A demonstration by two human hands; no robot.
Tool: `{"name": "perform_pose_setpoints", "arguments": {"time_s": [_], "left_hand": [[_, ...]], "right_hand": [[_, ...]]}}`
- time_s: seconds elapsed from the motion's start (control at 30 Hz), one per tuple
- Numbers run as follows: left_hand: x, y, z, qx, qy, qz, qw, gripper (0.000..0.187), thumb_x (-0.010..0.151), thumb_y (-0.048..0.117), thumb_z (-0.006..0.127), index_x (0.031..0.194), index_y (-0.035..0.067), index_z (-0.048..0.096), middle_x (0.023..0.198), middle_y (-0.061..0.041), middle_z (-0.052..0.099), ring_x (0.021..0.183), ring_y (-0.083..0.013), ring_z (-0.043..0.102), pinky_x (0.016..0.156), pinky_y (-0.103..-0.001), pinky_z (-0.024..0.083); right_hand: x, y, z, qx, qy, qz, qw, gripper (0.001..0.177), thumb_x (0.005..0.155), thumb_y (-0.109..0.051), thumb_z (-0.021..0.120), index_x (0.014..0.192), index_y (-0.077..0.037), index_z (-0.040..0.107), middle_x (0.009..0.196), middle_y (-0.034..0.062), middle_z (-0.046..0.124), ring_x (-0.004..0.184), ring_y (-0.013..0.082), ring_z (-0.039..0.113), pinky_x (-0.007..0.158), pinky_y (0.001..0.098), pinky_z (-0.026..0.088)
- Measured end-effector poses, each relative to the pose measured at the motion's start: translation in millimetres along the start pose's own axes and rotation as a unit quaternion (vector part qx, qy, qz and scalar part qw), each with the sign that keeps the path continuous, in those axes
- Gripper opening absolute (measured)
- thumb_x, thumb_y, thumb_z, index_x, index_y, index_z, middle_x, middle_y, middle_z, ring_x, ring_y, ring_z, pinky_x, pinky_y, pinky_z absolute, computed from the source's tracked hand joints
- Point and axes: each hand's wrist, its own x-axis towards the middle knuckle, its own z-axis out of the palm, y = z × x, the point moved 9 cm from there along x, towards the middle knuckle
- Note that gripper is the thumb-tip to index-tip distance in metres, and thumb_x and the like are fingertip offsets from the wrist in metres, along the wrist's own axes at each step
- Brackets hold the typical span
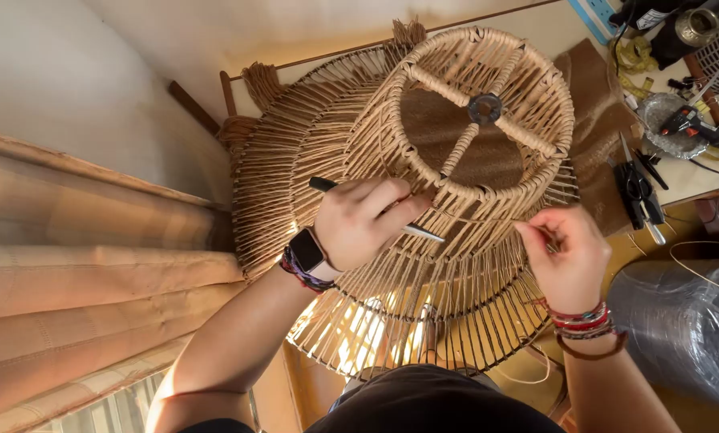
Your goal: Trimming and weaving wicker strands on a large lampshade using pliers
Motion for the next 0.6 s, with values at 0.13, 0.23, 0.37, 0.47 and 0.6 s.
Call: {"name": "perform_pose_setpoints", "arguments": {"time_s": [0.13, 0.23, 0.37, 0.47, 0.6], "left_hand": [[7, 5, 1, 0.023, -0.017, 0.008, 1.0, 0.012, 0.098, -0.001, 0.066, 0.104, 0.01, 0.069, 0.098, -0.004, 0.062, 0.072, -0.0173, 0.063, 0.059, -0.031, 0.054], [5, 11, 4, 0.073, -0.027, 0.038, 0.996, 0.009, 0.097, 0.009, 0.077, 0.104, 0.013, 0.073, 0.098, -0.001, 0.063, 0.071, -0.0138, 0.06, 0.058, -0.028, 0.05], [3, 14, 7, 0.1, -0.026, 0.036, 0.994, 0.011, 0.097, 0.006, 0.074, 0.106, 0.012, 0.071, 0.095, -0.001, 0.063, 0.069, -0.0115, 0.06, 0.056, -0.026, 0.049], [-7, 13, 13, 0.075, -0.004, 0.005, 0.997, 0.01, 0.099, 0.009, 0.072, 0.108, 0.01, 0.068, 0.099, -0.003, 0.064, 0.068, -0.0118, 0.062, 0.052, -0.027, 0.054], [-8, 25, 27, 0.04, 0.033, -0.013, 0.999, 0.019, 0.099, 0.019, 0.078, 0.111, 0.013, 0.064, 0.105, -0.003, 0.054, 0.058, -0.0071, 0.045, 0.038, -0.021, 0.039]], "right_hand": [[17, 11, -15, 0.042, 0.014, -0.048, 0.998, 0.022, 0.093, -0.002, 0.087, 0.087, 0.002, 0.066, 0.085, 0.016, 0.065, 0.064, 0.0148, 0.053, 0.055, 0.0231, 0.043], [34, -3, -29, 0.051, -0.016, -0.063, 0.997, 0.018, 0.092, 0.001, 0.088, 0.087, 0.005, 0.072, 0.083, 0.018, 0.068, 0.059, 0.0148, 0.055, 0.05, 0.0206, 0.042], [44, -12, -28, 0.037, -0.077, -0.068, 0.994, 0.01, 0.091, -0.002, 0.085, 0.094, 0.003, 0.076, 0.088, 0.0144, 0.072, 0.069, 0.016, 0.063, 0.058, 0.0244, 0.048], [39, -4, -18, 0.064, -0.142, -0.052, 0.986, 0.008, 0.094, -0.004, 0.076, 0.098, 0.002, 0.076, 0.089, 0.0122, 0.075, 0.075, 0.017, 0.07, 0.069, 0.0269, 0.057], [33, 18, -3, 0.093, -0.229, 0.062, 0.967, 0.019, 0.101, -0.013, 0.061, 0.098, -0.003, 0.076, 0.086, 0.005, 0.077, 0.074, 0.0126, 0.071, 0.069, 0.0258, 0.057]]}}
